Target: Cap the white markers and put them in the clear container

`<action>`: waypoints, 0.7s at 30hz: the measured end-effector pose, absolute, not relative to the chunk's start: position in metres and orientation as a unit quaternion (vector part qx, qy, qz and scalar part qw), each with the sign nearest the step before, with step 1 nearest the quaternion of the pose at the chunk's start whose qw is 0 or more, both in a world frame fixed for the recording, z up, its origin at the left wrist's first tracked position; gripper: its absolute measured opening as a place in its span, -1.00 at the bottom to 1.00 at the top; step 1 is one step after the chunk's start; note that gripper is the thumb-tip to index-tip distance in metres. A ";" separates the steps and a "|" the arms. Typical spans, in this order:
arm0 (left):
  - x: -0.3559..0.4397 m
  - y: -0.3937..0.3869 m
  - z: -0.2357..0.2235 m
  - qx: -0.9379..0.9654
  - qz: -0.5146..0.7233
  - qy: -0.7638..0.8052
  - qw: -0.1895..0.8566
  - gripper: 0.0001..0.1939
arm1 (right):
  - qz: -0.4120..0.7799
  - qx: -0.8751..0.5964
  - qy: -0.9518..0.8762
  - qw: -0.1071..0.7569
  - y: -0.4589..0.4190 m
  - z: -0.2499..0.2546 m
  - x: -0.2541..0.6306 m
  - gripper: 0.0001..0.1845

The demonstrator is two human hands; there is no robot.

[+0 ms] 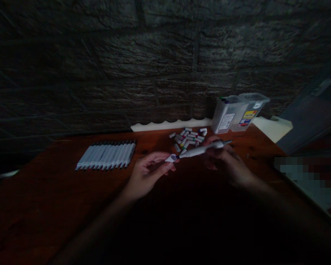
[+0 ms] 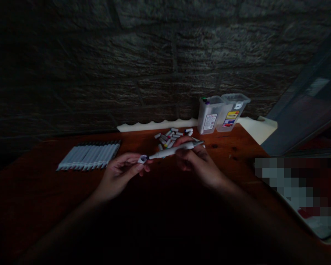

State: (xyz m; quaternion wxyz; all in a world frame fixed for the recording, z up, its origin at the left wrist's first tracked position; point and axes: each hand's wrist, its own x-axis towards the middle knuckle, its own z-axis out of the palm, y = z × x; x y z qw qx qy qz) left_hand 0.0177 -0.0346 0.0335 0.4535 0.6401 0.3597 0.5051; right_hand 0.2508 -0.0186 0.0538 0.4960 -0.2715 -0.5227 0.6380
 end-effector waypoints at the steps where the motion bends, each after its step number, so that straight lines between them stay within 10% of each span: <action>1: 0.018 -0.035 0.034 0.637 0.506 0.355 0.461 -0.84 | 0.635 -0.268 -0.532 0.492 -0.019 0.054 0.251 -0.92; 21: 0.017 -0.036 0.037 0.624 0.506 0.350 0.482 -0.81 | 0.621 -0.284 -0.558 0.472 -0.023 0.060 0.252 -0.87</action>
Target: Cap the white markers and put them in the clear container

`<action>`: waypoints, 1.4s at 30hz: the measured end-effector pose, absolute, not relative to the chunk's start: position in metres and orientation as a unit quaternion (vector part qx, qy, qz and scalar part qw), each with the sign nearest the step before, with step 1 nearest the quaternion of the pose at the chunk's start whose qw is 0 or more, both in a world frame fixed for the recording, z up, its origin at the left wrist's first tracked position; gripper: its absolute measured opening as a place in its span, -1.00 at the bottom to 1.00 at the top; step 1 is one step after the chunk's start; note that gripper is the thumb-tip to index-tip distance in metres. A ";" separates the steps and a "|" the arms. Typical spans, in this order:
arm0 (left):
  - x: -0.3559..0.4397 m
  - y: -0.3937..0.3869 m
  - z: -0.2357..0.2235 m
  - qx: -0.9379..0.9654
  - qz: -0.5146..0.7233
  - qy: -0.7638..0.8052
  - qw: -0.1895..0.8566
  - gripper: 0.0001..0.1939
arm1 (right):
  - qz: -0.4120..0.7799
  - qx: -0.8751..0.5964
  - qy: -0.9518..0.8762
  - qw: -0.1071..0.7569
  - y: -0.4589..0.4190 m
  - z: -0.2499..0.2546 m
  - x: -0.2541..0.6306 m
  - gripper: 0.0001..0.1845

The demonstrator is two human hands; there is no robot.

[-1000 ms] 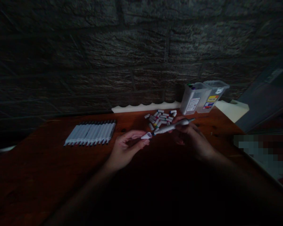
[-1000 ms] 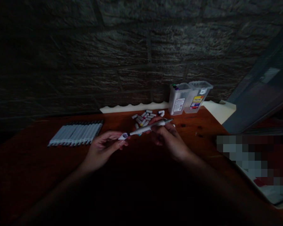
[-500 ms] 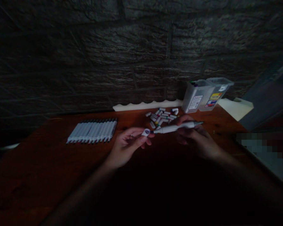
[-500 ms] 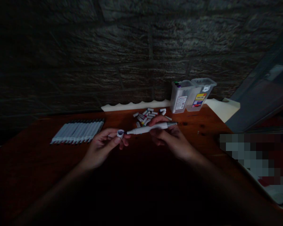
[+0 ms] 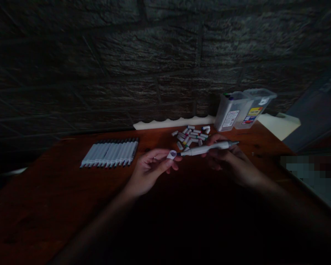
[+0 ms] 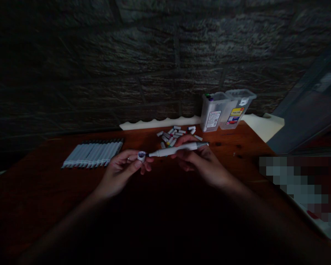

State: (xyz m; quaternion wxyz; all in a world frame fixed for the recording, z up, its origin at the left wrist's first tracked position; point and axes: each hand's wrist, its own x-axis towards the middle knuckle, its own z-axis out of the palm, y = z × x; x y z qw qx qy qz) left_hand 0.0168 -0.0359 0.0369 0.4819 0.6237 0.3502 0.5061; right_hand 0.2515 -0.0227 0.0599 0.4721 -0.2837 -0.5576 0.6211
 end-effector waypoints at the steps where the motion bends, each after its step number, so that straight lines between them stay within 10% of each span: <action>1: 0.017 -0.036 0.037 0.622 0.508 0.348 0.483 -0.82 | 0.621 -0.283 -0.558 0.472 -0.023 0.060 0.251 -0.87; 42: 0.017 -0.036 0.037 0.624 0.496 0.396 0.456 -0.78 | 0.610 -0.313 -0.552 0.475 -0.018 0.062 0.249 -0.86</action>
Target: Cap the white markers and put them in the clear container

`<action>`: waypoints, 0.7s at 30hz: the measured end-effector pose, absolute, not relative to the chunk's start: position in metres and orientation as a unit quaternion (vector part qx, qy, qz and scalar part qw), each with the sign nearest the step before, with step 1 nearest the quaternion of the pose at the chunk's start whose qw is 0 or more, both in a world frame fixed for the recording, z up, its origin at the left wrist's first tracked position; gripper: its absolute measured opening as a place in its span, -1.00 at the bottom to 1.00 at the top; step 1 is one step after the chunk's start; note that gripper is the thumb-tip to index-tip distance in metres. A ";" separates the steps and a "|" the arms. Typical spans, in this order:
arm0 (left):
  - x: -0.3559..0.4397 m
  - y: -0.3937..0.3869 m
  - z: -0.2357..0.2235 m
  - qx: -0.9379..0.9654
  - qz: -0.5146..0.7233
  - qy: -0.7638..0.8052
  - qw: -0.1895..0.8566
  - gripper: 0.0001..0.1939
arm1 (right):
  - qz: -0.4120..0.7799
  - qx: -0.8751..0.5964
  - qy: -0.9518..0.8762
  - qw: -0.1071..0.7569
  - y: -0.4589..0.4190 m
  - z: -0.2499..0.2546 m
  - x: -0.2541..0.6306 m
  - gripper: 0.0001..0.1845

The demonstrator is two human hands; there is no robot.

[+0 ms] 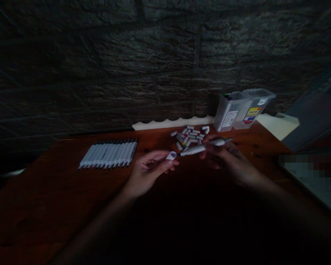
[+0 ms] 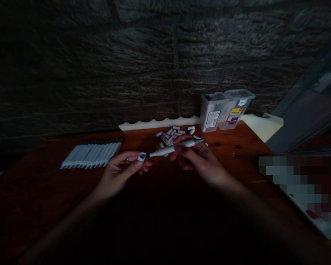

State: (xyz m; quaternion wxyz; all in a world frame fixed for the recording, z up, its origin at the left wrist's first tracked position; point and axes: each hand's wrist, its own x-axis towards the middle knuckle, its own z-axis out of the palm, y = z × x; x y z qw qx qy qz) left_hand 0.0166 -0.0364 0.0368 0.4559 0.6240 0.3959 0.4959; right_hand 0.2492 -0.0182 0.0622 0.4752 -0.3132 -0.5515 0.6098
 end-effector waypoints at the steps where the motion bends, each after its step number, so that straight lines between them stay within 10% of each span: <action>1: 0.017 -0.036 0.037 0.622 0.500 0.404 0.448 -0.78 | 0.598 -0.316 -0.561 0.477 -0.018 0.062 0.250 -0.86; 21: 0.017 -0.031 0.012 0.751 0.436 0.442 0.224 -0.75 | 0.524 -0.336 -0.668 0.408 -0.021 0.048 0.241 -0.82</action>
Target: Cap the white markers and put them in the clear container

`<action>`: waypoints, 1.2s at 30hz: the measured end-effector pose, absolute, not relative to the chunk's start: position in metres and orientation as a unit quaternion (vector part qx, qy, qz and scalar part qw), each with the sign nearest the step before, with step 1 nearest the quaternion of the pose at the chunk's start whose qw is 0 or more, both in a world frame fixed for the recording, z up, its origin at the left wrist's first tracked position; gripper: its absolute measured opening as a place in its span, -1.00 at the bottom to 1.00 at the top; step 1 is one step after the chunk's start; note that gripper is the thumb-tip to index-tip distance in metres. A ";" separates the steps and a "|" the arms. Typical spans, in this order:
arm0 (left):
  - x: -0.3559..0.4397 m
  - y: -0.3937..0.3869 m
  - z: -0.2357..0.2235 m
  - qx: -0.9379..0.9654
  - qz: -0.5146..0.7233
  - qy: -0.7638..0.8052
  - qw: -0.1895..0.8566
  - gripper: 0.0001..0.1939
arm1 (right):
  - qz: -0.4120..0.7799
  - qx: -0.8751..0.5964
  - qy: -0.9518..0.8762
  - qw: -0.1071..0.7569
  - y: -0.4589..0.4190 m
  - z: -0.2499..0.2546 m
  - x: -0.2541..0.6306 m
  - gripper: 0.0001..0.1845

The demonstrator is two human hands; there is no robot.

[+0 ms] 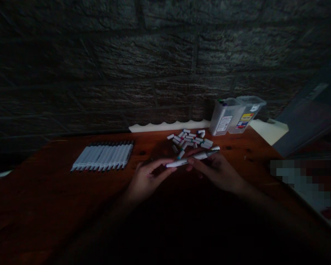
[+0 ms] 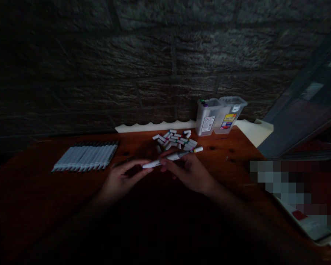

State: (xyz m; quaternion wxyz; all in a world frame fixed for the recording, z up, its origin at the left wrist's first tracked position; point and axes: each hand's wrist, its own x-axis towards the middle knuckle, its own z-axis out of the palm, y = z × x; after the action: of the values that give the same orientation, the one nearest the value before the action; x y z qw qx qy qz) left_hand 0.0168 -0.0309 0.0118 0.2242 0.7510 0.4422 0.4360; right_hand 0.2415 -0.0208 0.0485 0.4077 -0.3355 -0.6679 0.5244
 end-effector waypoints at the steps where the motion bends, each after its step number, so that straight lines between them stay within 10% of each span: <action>1: 0.018 -0.030 0.012 0.754 0.434 0.438 0.228 -0.76 | 0.519 -0.335 -0.672 0.408 -0.021 0.048 0.241 -0.82; 22: 0.023 -0.025 0.007 0.762 0.363 0.453 0.288 -0.81 | 0.215 -0.353 -0.830 0.374 -0.014 0.034 0.247 -0.84; 36: 0.018 -0.025 0.013 0.752 0.377 0.480 0.250 -0.82 | 0.514 -0.435 -0.567 0.474 -0.017 0.016 0.225 -0.61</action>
State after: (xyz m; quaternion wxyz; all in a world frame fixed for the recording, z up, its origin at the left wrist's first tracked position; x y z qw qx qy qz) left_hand 0.0181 -0.0250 0.0126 0.2498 0.7517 0.4800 0.3771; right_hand 0.2254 -0.0166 0.0155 0.4736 -0.4353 -0.5673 0.5141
